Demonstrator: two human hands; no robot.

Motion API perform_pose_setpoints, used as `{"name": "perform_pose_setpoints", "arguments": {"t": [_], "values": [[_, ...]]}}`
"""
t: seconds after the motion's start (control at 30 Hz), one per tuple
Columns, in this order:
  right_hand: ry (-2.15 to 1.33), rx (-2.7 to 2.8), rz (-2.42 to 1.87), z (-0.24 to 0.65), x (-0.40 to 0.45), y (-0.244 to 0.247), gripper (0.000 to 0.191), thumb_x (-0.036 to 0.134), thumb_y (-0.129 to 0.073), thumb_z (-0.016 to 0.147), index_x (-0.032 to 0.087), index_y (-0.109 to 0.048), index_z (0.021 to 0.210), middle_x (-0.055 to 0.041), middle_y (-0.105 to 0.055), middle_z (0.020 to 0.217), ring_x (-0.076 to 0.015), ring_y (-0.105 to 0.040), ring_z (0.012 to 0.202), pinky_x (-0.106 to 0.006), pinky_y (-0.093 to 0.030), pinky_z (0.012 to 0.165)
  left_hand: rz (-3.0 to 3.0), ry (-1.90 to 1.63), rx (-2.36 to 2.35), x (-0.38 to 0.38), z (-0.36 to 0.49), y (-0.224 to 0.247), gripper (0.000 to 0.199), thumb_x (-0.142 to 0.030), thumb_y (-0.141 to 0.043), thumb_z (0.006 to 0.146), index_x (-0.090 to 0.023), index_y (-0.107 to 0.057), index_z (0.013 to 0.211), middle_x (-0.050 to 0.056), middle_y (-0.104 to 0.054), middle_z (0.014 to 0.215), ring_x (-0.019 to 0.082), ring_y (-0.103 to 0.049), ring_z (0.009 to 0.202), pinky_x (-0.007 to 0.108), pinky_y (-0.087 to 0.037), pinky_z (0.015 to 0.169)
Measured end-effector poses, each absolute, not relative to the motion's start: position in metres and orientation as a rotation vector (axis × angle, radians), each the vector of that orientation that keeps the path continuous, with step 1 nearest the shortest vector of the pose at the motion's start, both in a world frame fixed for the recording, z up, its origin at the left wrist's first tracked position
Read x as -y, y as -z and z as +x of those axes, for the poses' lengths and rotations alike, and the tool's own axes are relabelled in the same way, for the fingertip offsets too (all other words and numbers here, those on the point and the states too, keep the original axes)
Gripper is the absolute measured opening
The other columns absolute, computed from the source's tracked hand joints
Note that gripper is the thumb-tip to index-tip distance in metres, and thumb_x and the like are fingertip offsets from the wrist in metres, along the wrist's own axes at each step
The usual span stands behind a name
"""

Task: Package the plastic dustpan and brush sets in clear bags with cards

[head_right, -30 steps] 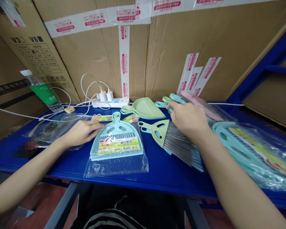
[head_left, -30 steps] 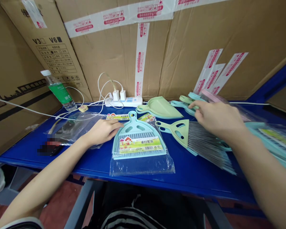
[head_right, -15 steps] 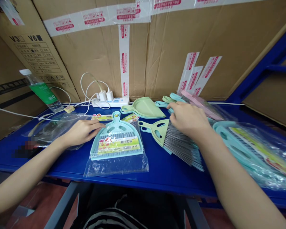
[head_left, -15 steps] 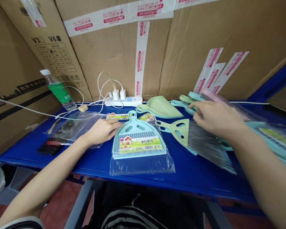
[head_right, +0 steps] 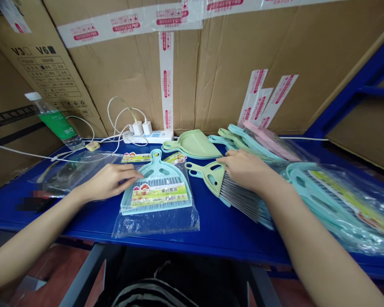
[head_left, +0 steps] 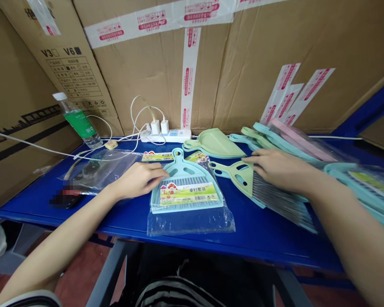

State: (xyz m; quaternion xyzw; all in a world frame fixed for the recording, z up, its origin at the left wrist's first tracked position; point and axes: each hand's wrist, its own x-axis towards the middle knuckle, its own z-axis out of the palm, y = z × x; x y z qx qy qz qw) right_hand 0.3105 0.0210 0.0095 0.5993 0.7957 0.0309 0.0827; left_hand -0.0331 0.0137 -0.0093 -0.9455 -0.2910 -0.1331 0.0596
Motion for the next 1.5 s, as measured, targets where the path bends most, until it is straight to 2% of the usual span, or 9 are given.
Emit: {"name": "perform_pose_setpoints", "arguments": {"t": [0.2,0.33,0.47,0.63,0.77,0.9,1.1,1.27,1.5], "values": [[-0.426,-2.846,1.529,0.305,-0.018,0.008,0.038,0.015,-0.041,0.093,0.011,-0.070,0.116,-0.0190,-0.069,0.111,-0.0324,-0.063,0.100,-0.049,-0.050,0.086,-3.251,0.472,0.749,-0.004,-0.026,0.008,0.023,-0.031,-0.052,0.098,-0.018,-0.070,0.100,0.005,-0.069,0.092,0.014,-0.065,0.077,0.024,-0.049,0.068],[-0.067,-3.282,1.064,0.284,-0.005,0.006,0.028,0.022,-0.042,0.098,0.017,-0.070,0.100,-0.0095,-0.069,0.092,-0.0236,-0.061,0.090,-0.039,-0.049,0.081,-3.337,0.394,0.734,0.001,-0.023,0.008,0.018,-0.034,-0.061,0.092,-0.018,-0.069,0.095,0.004,-0.066,0.089,0.014,-0.062,0.073,0.024,-0.046,0.065],[0.311,-3.250,0.913,0.265,0.008,0.007,0.014,0.027,-0.058,0.094,0.018,-0.067,0.088,-0.0048,-0.065,0.082,-0.0219,-0.058,0.085,-0.036,-0.046,0.078,-3.415,0.354,0.700,0.006,-0.020,0.007,0.013,-0.031,-0.067,0.088,-0.018,-0.067,0.090,0.000,-0.063,0.079,0.012,-0.058,0.068,0.023,-0.042,0.061],[0.457,-3.167,0.972,0.259,0.013,0.010,0.010,0.018,-0.063,0.089,0.019,-0.062,0.079,-0.0031,-0.063,0.079,-0.0208,-0.056,0.083,-0.034,-0.043,0.077,-3.478,0.303,0.702,0.007,-0.017,0.007,0.009,-0.020,-0.062,0.090,-0.020,-0.064,0.081,-0.004,-0.054,0.066,0.010,-0.053,0.062,0.023,-0.039,0.060],[0.437,-3.173,0.949,0.259,0.014,0.012,0.018,0.011,-0.053,0.090,0.020,-0.058,0.074,-0.0031,-0.063,0.077,-0.0197,-0.056,0.079,-0.034,-0.042,0.078,-3.483,0.321,0.665,0.006,-0.018,0.008,0.011,-0.016,-0.059,0.090,-0.019,-0.062,0.080,-0.001,-0.060,0.074,0.012,-0.057,0.070,0.023,-0.041,0.063],[0.271,-3.216,0.935,0.257,0.017,0.015,0.016,0.013,-0.055,0.089,0.020,-0.059,0.075,-0.0029,-0.063,0.076,-0.0199,-0.055,0.078,-0.034,-0.041,0.077,-3.445,0.340,0.701,0.007,-0.020,0.008,0.006,-0.017,-0.060,0.087,-0.020,-0.064,0.091,0.003,-0.065,0.088,0.015,-0.060,0.080,0.026,-0.045,0.069],[-0.223,-3.303,0.898,0.250,0.021,0.026,0.018,0.010,-0.054,0.085,0.018,-0.058,0.070,-0.0021,-0.059,0.068,-0.0183,-0.051,0.069,-0.032,-0.037,0.073,-3.470,0.278,0.695,0.007,-0.019,0.006,0.010,-0.014,-0.055,0.088,-0.019,-0.063,0.091,-0.001,-0.058,0.071,0.013,-0.056,0.068,0.025,-0.044,0.066],[-0.613,-3.278,0.794,0.244,0.022,0.031,0.010,0.013,-0.057,0.082,0.018,-0.060,0.073,-0.0032,-0.061,0.070,-0.0198,-0.051,0.069,-0.033,-0.033,0.069,-3.462,0.336,0.715,0.008,-0.020,0.004,0.021,-0.007,-0.048,0.083,-0.017,-0.063,0.093,0.000,-0.061,0.076,0.012,-0.054,0.067,0.023,-0.044,0.063],[-0.747,-3.318,0.848,0.235,0.024,0.035,0.016,0.014,-0.058,0.089,0.017,-0.061,0.074,-0.0013,-0.061,0.068,-0.0187,-0.053,0.065,-0.032,-0.033,0.066,-3.314,0.390,0.700,0.007,-0.016,0.011,0.014,-0.013,-0.046,0.090,-0.018,-0.060,0.089,0.001,-0.061,0.077,0.012,-0.053,0.064,0.024,-0.041,0.058]]}}
